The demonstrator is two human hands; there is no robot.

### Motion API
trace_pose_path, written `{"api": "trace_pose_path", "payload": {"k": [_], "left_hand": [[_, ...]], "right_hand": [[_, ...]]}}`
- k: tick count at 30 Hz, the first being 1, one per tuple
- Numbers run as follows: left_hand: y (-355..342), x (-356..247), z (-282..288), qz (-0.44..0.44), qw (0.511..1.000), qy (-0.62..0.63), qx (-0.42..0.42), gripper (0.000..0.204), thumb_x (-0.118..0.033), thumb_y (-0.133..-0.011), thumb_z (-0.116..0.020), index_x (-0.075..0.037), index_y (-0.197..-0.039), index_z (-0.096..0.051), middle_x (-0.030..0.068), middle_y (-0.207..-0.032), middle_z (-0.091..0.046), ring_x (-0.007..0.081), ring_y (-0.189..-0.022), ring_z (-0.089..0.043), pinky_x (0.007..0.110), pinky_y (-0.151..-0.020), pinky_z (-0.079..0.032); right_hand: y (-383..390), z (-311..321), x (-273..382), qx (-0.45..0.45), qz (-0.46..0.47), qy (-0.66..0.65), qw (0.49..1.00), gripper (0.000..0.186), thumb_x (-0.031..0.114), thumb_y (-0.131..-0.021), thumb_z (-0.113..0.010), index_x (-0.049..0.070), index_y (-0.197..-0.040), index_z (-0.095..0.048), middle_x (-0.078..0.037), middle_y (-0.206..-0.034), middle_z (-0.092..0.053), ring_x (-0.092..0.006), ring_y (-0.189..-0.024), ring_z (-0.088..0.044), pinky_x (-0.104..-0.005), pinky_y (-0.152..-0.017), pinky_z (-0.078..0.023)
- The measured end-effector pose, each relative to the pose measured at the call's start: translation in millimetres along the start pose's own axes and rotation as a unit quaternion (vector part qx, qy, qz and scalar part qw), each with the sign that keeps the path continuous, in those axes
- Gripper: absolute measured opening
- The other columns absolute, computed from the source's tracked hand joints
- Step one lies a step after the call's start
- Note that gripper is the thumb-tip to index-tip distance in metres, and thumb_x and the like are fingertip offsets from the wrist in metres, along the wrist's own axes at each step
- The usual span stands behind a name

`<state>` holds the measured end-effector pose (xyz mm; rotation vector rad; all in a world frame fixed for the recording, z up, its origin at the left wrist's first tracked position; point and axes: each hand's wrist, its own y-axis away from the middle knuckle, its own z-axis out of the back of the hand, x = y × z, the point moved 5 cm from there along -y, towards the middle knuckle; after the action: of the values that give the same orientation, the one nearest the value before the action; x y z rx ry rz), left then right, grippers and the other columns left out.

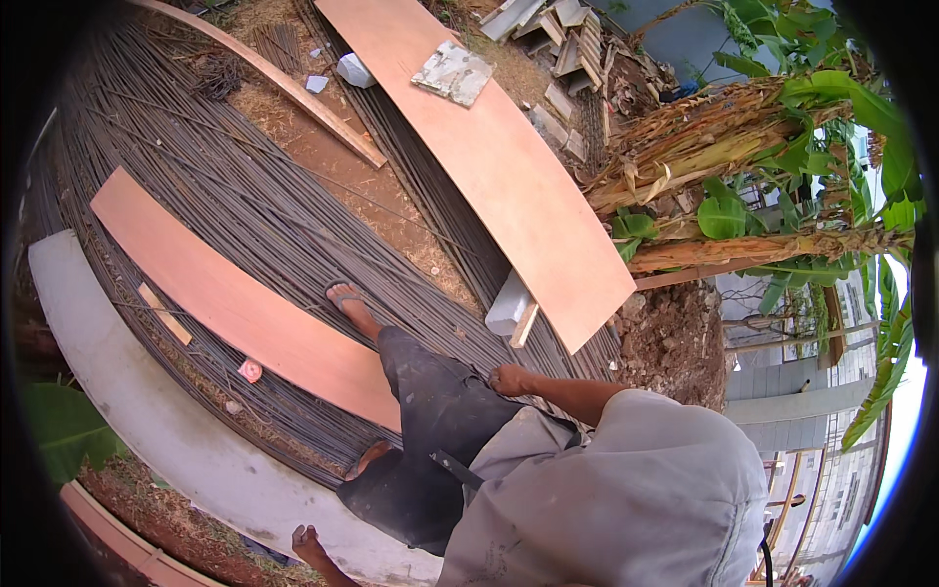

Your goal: The person walks across a construction site, picks up a hand saw, and cuts a wooden plank resting on rebar. The person then places the cut piece aside.

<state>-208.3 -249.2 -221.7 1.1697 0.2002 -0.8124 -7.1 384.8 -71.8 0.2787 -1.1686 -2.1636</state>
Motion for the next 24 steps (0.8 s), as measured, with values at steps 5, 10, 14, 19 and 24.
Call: {"api": "trace_pose_path", "payload": {"k": [5,10,14,19,24], "left_hand": [[40,-203,-16,-0.117,0.991,-0.056,0.036,0.014,-0.004,-0.086,-0.062,0.007,-0.079,-0.062,0.0106,-0.064,-0.061,0.0145,-0.051,-0.056,0.027,-0.049,-0.052],[50,-284,-14,0.010,0.999,-0.052,-0.006,0.054,-0.039,-0.096,-0.057,0.011,-0.076,-0.058,0.0131,-0.057,-0.058,0.0201,-0.042,-0.056,0.033,-0.041,-0.054],[59,-336,-45,0.102,0.992,0.065,-0.026,0.050,-0.042,-0.094,-0.058,0.006,-0.079,-0.059,0.0118,-0.058,-0.058,0.0207,-0.042,-0.056,0.030,-0.040,-0.051],[118,-469,-166,-0.005,0.980,-0.171,0.107,0.022,-0.016,-0.087,-0.068,0.006,-0.088,-0.066,0.0116,-0.069,-0.066,0.0177,-0.058,-0.062,0.027,-0.048,-0.050],[107,-564,-201,-0.099,0.950,-0.256,0.150,0.016,-0.010,-0.086,-0.068,0.005,-0.091,-0.068,0.0079,-0.074,-0.068,0.0138,-0.061,-0.061,0.027,-0.055,-0.049]], "right_hand": [[-8,6,-20,0.000,-0.076,-0.128,0.989,0.036,0.025,-0.080,-0.049,-0.001,-0.098,-0.067,-0.031,-0.100,-0.065,-0.0451,-0.099,-0.062,-0.0495,-0.088,-0.048],[-59,51,-64,0.020,-0.158,-0.230,0.960,0.047,0.036,-0.075,-0.061,0.000,-0.104,-0.068,-0.028,-0.103,-0.066,-0.0437,-0.102,-0.062,-0.0461,-0.089,-0.049],[-88,141,-76,0.006,-0.223,-0.353,0.908,0.046,0.036,-0.075,-0.063,0.001,-0.105,-0.068,-0.027,-0.107,-0.066,-0.0424,-0.103,-0.062,-0.0448,-0.090,-0.048],[-150,278,-84,-0.108,-0.145,-0.476,0.861,0.025,0.026,-0.082,-0.064,0.002,-0.088,-0.066,-0.012,-0.077,-0.064,-0.0229,-0.070,-0.061,-0.0358,-0.065,-0.048],[-200,420,-48,-0.177,-0.123,-0.468,0.857,0.018,0.019,-0.087,-0.061,0.002,-0.092,-0.066,-0.007,-0.069,-0.064,-0.0154,-0.061,-0.061,-0.0298,-0.058,-0.049]]}}
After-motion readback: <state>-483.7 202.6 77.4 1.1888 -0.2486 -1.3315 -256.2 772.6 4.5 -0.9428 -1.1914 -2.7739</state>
